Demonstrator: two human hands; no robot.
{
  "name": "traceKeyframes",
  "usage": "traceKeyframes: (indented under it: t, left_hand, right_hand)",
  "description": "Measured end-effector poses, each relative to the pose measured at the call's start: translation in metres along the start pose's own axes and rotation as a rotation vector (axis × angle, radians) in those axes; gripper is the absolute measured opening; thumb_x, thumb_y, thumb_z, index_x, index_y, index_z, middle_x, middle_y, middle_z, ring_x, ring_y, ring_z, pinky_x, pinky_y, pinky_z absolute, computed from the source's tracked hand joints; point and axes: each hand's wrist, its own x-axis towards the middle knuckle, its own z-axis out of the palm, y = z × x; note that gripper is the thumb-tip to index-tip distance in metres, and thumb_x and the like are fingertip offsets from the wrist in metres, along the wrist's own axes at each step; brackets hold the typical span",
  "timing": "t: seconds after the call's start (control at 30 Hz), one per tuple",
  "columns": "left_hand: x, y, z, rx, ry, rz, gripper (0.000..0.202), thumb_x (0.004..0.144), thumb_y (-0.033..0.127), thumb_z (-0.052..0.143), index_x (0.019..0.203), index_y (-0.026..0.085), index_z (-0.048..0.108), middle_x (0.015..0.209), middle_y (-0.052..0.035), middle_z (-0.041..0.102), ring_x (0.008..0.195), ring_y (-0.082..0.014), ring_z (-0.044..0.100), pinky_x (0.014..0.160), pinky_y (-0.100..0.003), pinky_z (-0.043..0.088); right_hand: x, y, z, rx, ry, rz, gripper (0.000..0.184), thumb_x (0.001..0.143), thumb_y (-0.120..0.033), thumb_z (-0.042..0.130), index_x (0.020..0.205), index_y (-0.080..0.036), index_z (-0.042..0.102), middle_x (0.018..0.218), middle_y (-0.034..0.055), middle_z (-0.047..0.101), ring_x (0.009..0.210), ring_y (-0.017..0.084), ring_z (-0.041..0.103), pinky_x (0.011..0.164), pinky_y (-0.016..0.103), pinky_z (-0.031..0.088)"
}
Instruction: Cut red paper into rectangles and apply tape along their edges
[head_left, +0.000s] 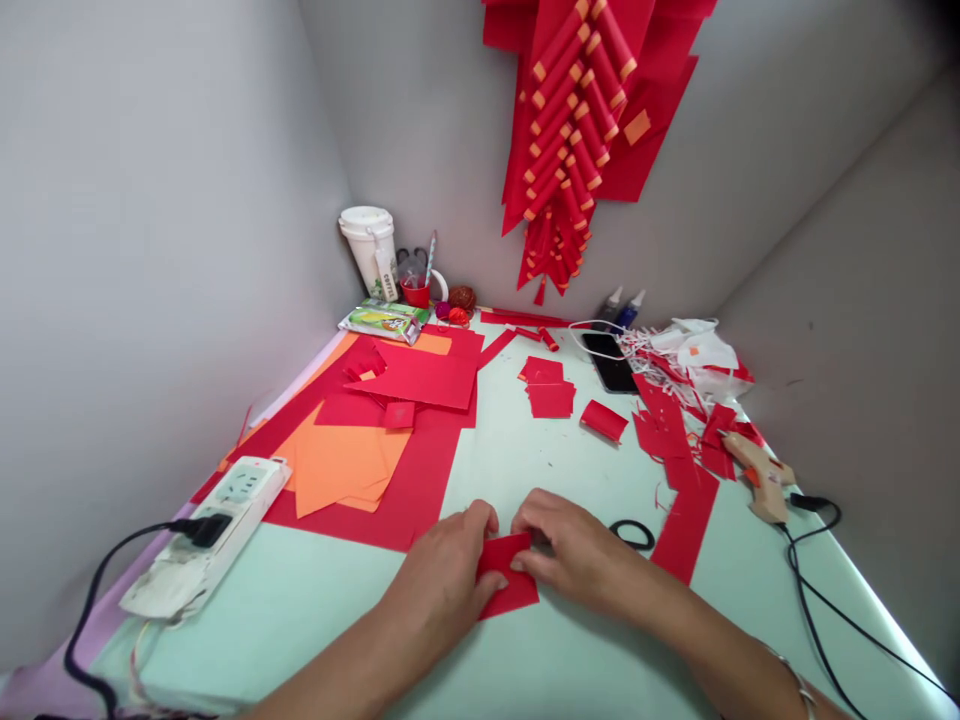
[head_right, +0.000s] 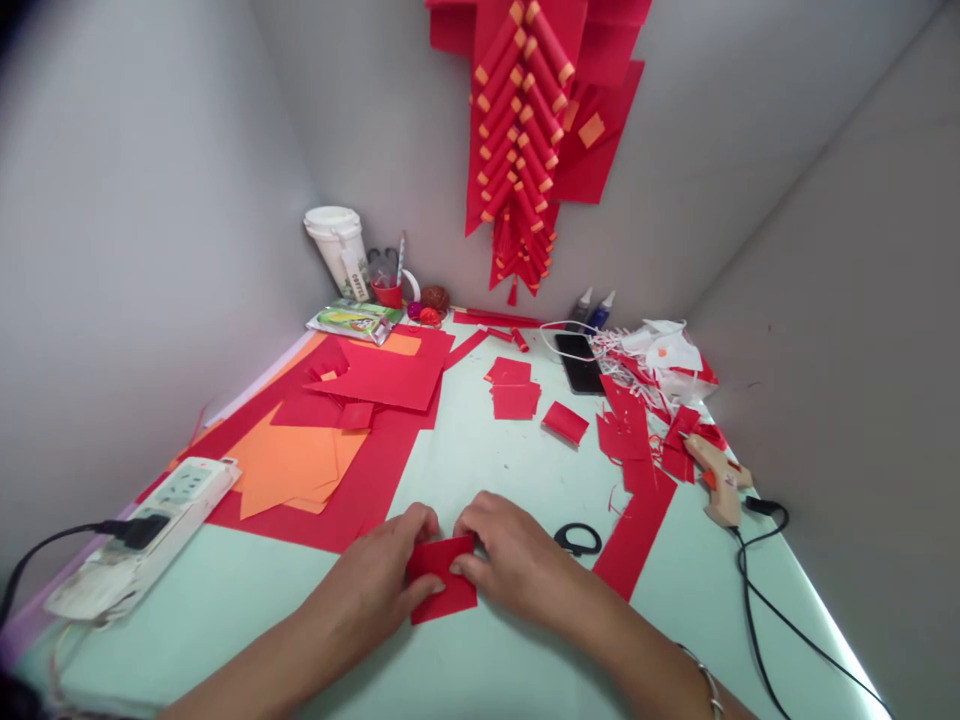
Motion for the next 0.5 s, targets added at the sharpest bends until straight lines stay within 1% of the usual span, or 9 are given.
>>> traceKeyframes:
  t: [0.03,0.1,0.17,0.2,0.27,0.33,0.37,0.43,0.5]
  left_hand:
    - [0.000,0.001,-0.002,-0.048,0.001,0.010,0.025,0.074,0.015,0.059,0.096,0.023,0.048,0.086,-0.0013,0.064,0.074,-0.0203,0.060,0.064,-0.028,0.042]
    - [0.001,0.003,-0.009,-0.141,0.028,0.028,0.025,0.080,0.018,0.054,0.104,0.025,0.048,0.086,-0.0002,0.066,0.074,-0.0192,0.061,0.063,-0.027,0.043]
    - [0.005,0.009,-0.019,-0.204,0.066,0.036,0.021,0.086,0.025,0.051,0.107,0.025,0.050,0.084,0.0002,0.066,0.073,-0.0185,0.062,0.062,-0.026,0.044]
    - [0.008,0.013,-0.024,-0.222,0.091,0.045,0.019,0.087,0.029,0.051,0.105,0.025,0.051,0.082,0.0003,0.066,0.073,-0.0182,0.062,0.062,-0.026,0.045]
    - [0.014,0.021,-0.035,-0.252,0.153,0.081,0.022,0.089,0.032,0.052,0.109,0.024,0.051,0.087,-0.0007,0.066,0.078,-0.0181,0.063,0.064,-0.027,0.047]
    - [0.021,0.027,-0.042,-0.247,0.218,0.094,0.033,0.088,0.035,0.054,0.119,0.023,0.048,0.101,-0.0046,0.066,0.088,-0.0202,0.063,0.068,-0.029,0.049]
    - [0.025,0.029,-0.044,-0.240,0.234,0.097,0.038,0.088,0.035,0.054,0.122,0.022,0.047,0.107,-0.0066,0.064,0.093,-0.0213,0.062,0.070,-0.031,0.050]
    - [0.031,0.031,-0.042,-0.236,0.227,0.113,0.040,0.087,0.035,0.055,0.124,0.021,0.046,0.113,-0.0084,0.062,0.095,-0.0222,0.061,0.075,-0.034,0.051]
    - [0.038,0.028,-0.034,-0.261,0.203,0.140,0.036,0.087,0.031,0.055,0.121,0.021,0.048,0.113,-0.0077,0.062,0.093,-0.0212,0.061,0.078,-0.035,0.051]
  right_hand:
    - [0.000,0.000,0.000,0.027,-0.008,0.011,0.009,0.077,-0.014,0.062,0.083,-0.021,0.061,0.085,-0.0009,0.056,0.078,0.014,0.052,0.073,0.027,0.042]
    - [0.000,0.000,-0.003,0.087,-0.024,0.034,0.002,0.083,-0.020,0.059,0.082,-0.021,0.057,0.074,-0.0036,0.056,0.066,0.011,0.050,0.062,0.023,0.041]
    - [0.002,0.001,-0.012,0.157,-0.028,0.055,0.009,0.088,-0.029,0.055,0.086,-0.021,0.054,0.070,-0.0047,0.056,0.060,0.010,0.050,0.056,0.021,0.041]
    - [0.003,0.002,-0.020,0.192,-0.007,0.066,0.013,0.089,-0.033,0.054,0.087,-0.021,0.054,0.071,-0.0041,0.057,0.060,0.010,0.051,0.055,0.021,0.042]
    - [0.009,0.005,-0.040,0.247,0.079,0.090,0.018,0.088,-0.038,0.055,0.091,-0.020,0.054,0.077,-0.0018,0.061,0.065,0.012,0.055,0.058,0.023,0.046]
    - [0.018,0.010,-0.066,0.242,0.181,0.107,0.021,0.086,-0.040,0.056,0.094,-0.020,0.055,0.083,-0.0001,0.063,0.071,0.014,0.058,0.063,0.025,0.048]
    - [0.024,0.013,-0.078,0.217,0.221,0.119,0.021,0.086,-0.040,0.056,0.095,-0.020,0.055,0.082,-0.0003,0.062,0.070,0.014,0.058,0.062,0.025,0.047]
    - [0.039,0.023,-0.100,0.148,0.271,0.144,0.022,0.086,-0.039,0.054,0.098,-0.020,0.056,0.082,-0.0004,0.063,0.065,0.014,0.056,0.058,0.025,0.044]
    - [0.057,0.035,-0.113,0.062,0.289,0.162,0.021,0.086,-0.037,0.052,0.098,-0.020,0.058,0.082,0.0002,0.065,0.064,0.014,0.057,0.057,0.025,0.043]
